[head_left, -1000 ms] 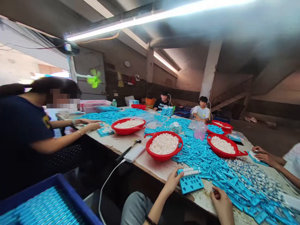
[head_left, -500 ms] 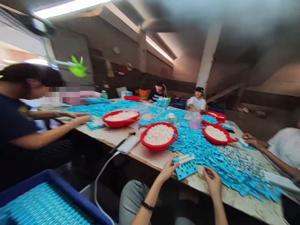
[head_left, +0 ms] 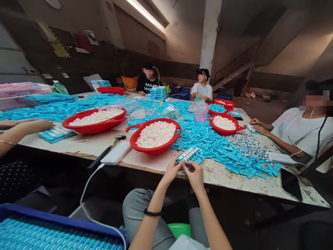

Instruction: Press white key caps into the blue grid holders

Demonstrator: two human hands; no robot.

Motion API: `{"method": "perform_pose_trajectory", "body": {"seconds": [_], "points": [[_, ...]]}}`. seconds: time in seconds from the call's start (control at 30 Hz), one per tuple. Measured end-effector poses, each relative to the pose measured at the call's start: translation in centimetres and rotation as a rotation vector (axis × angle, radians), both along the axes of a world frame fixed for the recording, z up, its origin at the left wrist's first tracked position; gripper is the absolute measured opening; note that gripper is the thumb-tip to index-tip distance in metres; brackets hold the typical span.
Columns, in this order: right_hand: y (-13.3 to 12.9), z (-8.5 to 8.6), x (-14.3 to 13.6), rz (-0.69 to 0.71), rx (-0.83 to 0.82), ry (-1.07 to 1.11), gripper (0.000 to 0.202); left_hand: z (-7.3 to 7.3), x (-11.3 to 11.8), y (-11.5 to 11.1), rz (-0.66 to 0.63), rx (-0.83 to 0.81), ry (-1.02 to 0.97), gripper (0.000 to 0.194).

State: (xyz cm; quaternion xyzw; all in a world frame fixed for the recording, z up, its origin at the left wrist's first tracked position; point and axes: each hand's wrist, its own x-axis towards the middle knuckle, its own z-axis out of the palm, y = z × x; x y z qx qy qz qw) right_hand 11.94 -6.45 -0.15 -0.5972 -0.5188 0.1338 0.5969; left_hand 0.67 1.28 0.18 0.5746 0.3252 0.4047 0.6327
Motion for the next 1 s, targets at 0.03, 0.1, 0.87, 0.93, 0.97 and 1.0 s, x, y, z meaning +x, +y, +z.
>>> {"method": "perform_pose_trajectory", "body": {"seconds": [0.03, 0.1, 0.87, 0.93, 0.97, 1.0], "points": [[0.1, 0.1, -0.1, -0.009, 0.006, -0.011, 0.018, -0.1, 0.1, 0.0, 0.008, -0.01, -0.005, 0.073], [0.2, 0.3, -0.2, -0.024, 0.017, -0.019, 0.019, -0.4, 0.2, 0.1, 0.031, -0.022, -0.009, 0.075], [0.1, 0.9, -0.7, -0.062, -0.016, -0.061, 0.017, 1.4, -0.2, -0.3, -0.014, -0.069, 0.02, 0.076], [0.1, 0.7, -1.0, -0.097, 0.0, -0.115, 0.016, 1.6, -0.3, -0.5, -0.023, -0.077, 0.027, 0.076], [0.2, 0.7, -1.1, -0.109, 0.007, -0.14, 0.016, 1.7, -0.3, -0.5, -0.02, -0.08, 0.03, 0.075], [0.2, 0.6, -1.2, -0.114, 0.012, -0.161, 0.016, 1.7, -0.4, -0.5, -0.015, -0.081, 0.034, 0.074]]}}
